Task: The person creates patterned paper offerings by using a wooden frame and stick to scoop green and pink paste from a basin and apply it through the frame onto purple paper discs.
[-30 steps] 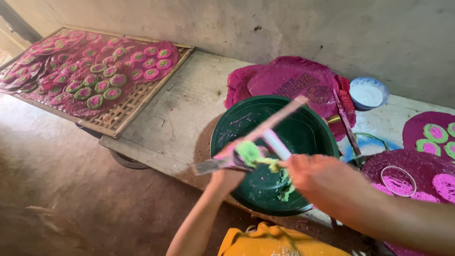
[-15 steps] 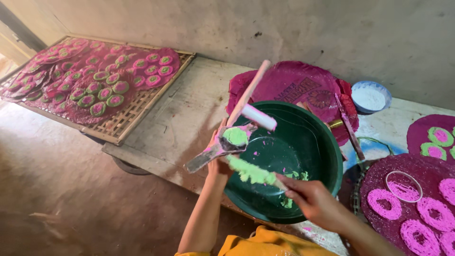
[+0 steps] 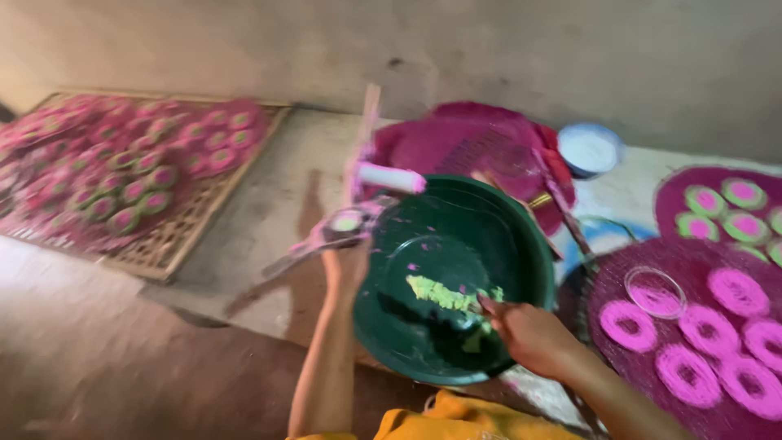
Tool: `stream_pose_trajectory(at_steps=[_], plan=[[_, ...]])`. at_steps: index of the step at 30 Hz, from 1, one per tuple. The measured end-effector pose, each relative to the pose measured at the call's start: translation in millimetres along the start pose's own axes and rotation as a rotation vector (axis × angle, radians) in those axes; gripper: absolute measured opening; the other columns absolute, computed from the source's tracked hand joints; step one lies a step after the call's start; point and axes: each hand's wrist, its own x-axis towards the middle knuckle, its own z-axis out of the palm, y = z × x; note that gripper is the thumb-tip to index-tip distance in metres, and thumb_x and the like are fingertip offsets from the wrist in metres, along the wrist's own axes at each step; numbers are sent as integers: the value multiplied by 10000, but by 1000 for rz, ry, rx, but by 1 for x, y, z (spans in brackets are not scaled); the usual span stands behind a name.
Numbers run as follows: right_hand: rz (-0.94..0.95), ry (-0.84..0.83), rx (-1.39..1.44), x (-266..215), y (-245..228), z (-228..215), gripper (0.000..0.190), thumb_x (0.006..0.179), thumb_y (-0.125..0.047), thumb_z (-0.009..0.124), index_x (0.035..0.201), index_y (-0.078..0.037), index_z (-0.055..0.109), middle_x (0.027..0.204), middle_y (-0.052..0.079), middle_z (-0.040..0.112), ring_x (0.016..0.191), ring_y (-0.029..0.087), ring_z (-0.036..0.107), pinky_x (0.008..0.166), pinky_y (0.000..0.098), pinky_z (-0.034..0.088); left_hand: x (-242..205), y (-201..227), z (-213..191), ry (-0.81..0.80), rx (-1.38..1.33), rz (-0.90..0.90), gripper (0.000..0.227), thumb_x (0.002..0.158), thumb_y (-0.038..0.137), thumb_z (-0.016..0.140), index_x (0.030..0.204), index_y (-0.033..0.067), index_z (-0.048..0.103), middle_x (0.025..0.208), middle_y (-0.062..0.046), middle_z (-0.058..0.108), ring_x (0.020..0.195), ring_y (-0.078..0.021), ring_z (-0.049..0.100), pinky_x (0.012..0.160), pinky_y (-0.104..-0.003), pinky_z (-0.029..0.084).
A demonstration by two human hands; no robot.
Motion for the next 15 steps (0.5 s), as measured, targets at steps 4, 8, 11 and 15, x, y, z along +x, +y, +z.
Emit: stream_pose_trajectory(at_steps=[4,8,11,15], plan=[[19,-162,-341,-2,1,5,316,1058,-267,447,1289,-148,626,1218,117,677,1165,334,627,955,487,517,-35,14,26,-154,-444,-264,357,788,-29,660,1139,28,624,914,-23,604,789,-129,602,667,-307,514],[184,151,1546,-23,13,-32,652,967,-452,537,1453,-17,517,1279,65,649,1113,276,564,950,518,576,-111,52,64,-630,-944,-721,331,745,-50,651,1072,1,647,881,-58,620,818,-225,642,846,-426,535],[-709,434,1529,-53,31,-64,979,876,-599,713,1524,23,324,1544,90,523,1408,199,531,1151,433,485,-171,81,114,-1144,-979,-858,190,777,-8,640,883,-162,676,1077,-144,729,1066,-241,710,875,-364,575],[-567,301,1826,-136,75,-89,996,983,-420,791,1668,68,256,1343,311,585,1171,307,639,884,363,546,-191,145,165,-1132,-858,-764,519,733,-1,728,1240,44,627,1124,-77,696,1041,-183,676,918,-344,544]])
